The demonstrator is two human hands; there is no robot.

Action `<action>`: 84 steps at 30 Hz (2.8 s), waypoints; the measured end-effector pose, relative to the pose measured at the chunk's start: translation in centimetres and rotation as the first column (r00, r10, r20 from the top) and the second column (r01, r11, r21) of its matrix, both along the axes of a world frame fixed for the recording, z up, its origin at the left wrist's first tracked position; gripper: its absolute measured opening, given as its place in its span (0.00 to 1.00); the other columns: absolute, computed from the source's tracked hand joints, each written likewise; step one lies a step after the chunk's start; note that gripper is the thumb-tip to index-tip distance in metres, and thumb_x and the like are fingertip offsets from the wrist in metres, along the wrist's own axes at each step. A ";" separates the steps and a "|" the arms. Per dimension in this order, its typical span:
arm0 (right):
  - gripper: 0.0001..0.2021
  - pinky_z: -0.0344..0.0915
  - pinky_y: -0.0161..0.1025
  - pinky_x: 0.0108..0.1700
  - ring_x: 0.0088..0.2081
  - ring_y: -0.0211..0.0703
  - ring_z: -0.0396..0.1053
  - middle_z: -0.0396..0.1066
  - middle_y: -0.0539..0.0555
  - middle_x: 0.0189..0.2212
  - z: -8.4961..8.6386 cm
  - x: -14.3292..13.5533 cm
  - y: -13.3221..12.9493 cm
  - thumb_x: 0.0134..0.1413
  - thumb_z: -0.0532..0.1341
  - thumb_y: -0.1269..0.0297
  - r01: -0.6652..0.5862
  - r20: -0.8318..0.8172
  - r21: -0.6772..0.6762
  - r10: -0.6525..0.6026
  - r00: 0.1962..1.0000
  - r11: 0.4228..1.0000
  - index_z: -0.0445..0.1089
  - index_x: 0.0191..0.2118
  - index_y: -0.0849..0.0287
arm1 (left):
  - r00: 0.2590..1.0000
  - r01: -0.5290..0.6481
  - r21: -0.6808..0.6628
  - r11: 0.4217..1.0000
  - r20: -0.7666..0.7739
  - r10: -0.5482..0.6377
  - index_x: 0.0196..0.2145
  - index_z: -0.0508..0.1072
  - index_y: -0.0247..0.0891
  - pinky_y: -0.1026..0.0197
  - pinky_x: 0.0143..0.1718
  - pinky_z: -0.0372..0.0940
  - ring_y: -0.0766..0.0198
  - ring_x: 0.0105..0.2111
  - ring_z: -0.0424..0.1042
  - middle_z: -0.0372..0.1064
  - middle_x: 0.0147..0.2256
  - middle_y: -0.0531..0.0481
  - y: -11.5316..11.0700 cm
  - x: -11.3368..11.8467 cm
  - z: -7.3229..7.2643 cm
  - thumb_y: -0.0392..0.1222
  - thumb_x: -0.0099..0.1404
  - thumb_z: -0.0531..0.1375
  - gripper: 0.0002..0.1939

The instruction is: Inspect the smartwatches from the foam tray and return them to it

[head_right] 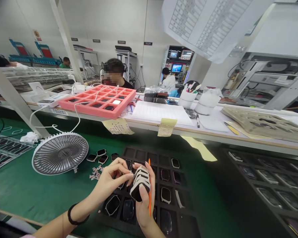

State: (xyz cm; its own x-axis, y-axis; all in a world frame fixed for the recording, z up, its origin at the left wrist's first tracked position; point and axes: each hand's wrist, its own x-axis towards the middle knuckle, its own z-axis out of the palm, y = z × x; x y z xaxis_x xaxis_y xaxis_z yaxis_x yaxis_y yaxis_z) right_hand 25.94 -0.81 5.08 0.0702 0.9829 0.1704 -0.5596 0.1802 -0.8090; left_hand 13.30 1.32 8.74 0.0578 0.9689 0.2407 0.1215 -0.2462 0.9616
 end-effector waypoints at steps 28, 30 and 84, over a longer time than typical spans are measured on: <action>0.22 0.64 0.51 0.48 0.49 0.55 0.65 0.65 0.59 0.50 -0.7 0.8 0.4 0.54 0.60 0.56 -0.089 0.231 0.191 0.043 0.972 0.978 0.59 0.54 0.51 | 0.944 0.314 -0.133 0.940 -0.066 -0.324 0.23 0.78 0.39 0.59 0.45 0.61 0.60 0.41 0.66 0.64 0.35 0.48 1.3 -1.9 0.7 0.48 0.52 0.67 0.10; 0.22 0.65 0.51 0.47 0.49 0.54 0.66 0.65 0.59 0.50 -0.9 0.9 0.5 0.54 0.59 0.56 -0.096 0.242 0.213 0.042 0.969 0.972 0.58 0.55 0.52 | 0.932 0.354 -0.172 0.919 -0.012 -0.361 0.23 0.78 0.39 0.57 0.47 0.60 0.58 0.43 0.66 0.65 0.37 0.47 1.5 -2.0 0.5 0.48 0.51 0.68 0.10; 0.20 0.64 0.44 0.30 0.34 0.47 0.68 0.68 0.60 0.45 -0.8 -0.9 -0.4 0.59 0.53 0.56 -0.200 -0.085 -0.118 0.191 0.978 0.973 0.59 0.56 0.53 | 0.205 -0.148 0.097 0.984 -0.970 0.127 0.36 0.72 0.35 0.60 0.37 0.59 0.58 0.38 0.69 0.70 0.37 0.45 -0.1 -12.7 -10.2 0.37 0.69 0.50 0.12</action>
State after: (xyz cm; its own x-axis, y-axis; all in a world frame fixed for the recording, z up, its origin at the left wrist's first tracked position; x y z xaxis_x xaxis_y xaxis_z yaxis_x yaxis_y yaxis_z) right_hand 25.02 -1.21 4.24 -0.1174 0.9920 0.0468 -0.6316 -0.0382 -0.7743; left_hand 0.60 1.27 -1.42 0.1014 0.9907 0.0912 0.9917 -0.1080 0.0704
